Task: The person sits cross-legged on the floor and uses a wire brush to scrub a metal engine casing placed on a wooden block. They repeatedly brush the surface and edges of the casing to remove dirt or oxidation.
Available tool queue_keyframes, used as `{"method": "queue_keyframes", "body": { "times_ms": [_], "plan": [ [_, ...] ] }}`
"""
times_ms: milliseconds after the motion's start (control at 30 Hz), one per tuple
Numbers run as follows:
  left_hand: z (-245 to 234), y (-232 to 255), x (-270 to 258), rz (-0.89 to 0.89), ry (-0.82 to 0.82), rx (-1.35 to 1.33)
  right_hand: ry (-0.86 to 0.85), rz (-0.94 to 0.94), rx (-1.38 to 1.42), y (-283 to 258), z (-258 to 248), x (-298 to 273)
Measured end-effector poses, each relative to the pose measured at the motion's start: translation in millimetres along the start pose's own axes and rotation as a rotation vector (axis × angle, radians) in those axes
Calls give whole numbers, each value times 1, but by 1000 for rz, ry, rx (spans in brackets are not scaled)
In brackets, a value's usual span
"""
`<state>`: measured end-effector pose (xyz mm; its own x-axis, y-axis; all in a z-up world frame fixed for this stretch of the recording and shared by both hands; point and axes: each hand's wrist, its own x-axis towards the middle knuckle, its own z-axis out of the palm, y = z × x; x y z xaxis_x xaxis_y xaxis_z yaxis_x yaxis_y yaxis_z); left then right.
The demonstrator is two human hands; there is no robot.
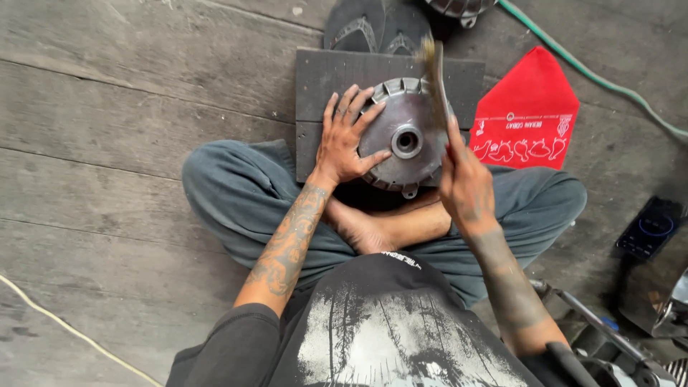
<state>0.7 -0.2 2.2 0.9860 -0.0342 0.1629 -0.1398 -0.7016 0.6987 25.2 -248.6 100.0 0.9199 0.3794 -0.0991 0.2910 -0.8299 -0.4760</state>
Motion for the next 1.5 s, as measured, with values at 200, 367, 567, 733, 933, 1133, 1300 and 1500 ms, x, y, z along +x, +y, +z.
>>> {"method": "queue_keyframes", "body": {
  "times_ms": [200,367,567,733,933,1133,1300,1500],
  "plan": [
    [0,0,0,-9,-10,-5,-49,88,65,-6,-15,-57],
    [0,-1,0,11,-8,16,2,-36,55,-14,12,39],
    [-1,0,3,20,13,7,-24,35,55,-27,8,17],
    [1,-2,-3,14,17,2,-85,133,17,-9,-9,-55],
    [1,0,1,45,33,11,-11,-26,38,-11,8,20],
    [-1,0,4,35,37,8,0,-40,176,-21,4,36],
    [2,-2,0,19,20,7,-81,145,98,-5,-5,-50],
    [0,-1,0,20,22,16,-19,-26,107,-20,0,29]
  ]
}}
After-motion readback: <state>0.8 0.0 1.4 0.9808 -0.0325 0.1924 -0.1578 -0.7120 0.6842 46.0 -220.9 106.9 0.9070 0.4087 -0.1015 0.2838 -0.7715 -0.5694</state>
